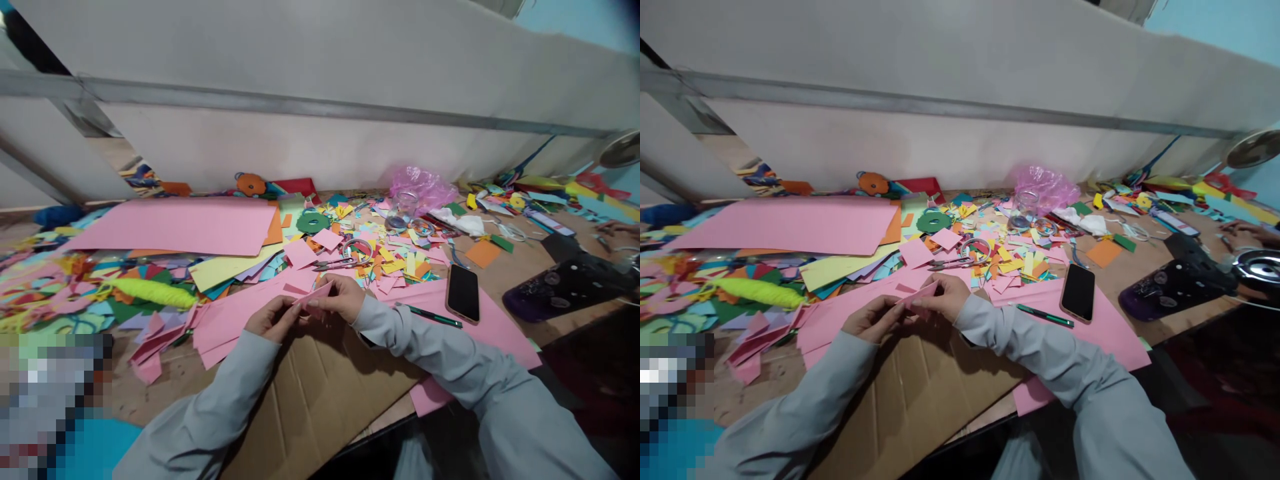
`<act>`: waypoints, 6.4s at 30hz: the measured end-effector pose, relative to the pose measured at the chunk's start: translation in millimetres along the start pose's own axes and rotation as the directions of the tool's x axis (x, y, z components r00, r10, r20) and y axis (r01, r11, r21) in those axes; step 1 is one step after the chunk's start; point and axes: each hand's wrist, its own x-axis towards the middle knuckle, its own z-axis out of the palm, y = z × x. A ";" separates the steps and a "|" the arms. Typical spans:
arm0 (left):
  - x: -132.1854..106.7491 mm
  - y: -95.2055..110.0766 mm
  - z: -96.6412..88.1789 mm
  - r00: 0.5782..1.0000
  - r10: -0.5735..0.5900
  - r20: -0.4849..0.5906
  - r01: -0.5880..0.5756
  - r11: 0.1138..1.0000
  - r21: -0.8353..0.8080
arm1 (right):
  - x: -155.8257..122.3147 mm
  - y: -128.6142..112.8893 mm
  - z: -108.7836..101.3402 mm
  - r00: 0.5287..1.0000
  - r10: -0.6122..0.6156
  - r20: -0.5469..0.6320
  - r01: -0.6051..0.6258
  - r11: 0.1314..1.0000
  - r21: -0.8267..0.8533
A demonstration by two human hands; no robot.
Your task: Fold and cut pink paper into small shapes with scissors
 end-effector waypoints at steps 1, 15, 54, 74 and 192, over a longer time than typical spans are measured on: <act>-0.2 0.4 -0.4 1.000 -0.005 -0.009 0.005 1.000 0.009 | 0.0 -0.5 0.0 1.000 0.016 0.009 -0.016 1.000 0.014; 3.9 -9.8 0.6 0.990 0.124 0.073 -0.132 0.984 0.121 | 0.0 -5.2 -0.8 0.993 0.103 0.056 -0.107 0.992 0.069; 0.0 6.8 -3.8 0.966 0.243 -0.086 -0.180 0.875 0.449 | 1.9 5.1 1.7 0.935 0.194 0.297 -0.187 0.981 -0.051; 1.4 5.5 -8.2 0.963 0.266 -0.036 -0.222 0.864 0.451 | -5.8 0.5 -0.2 0.941 0.168 0.294 -0.104 0.970 -0.221; -4.5 5.3 -5.6 0.999 0.036 0.025 -0.041 0.960 0.279 | -4.3 -0.6 1.4 0.966 -0.183 0.181 0.251 0.820 -0.514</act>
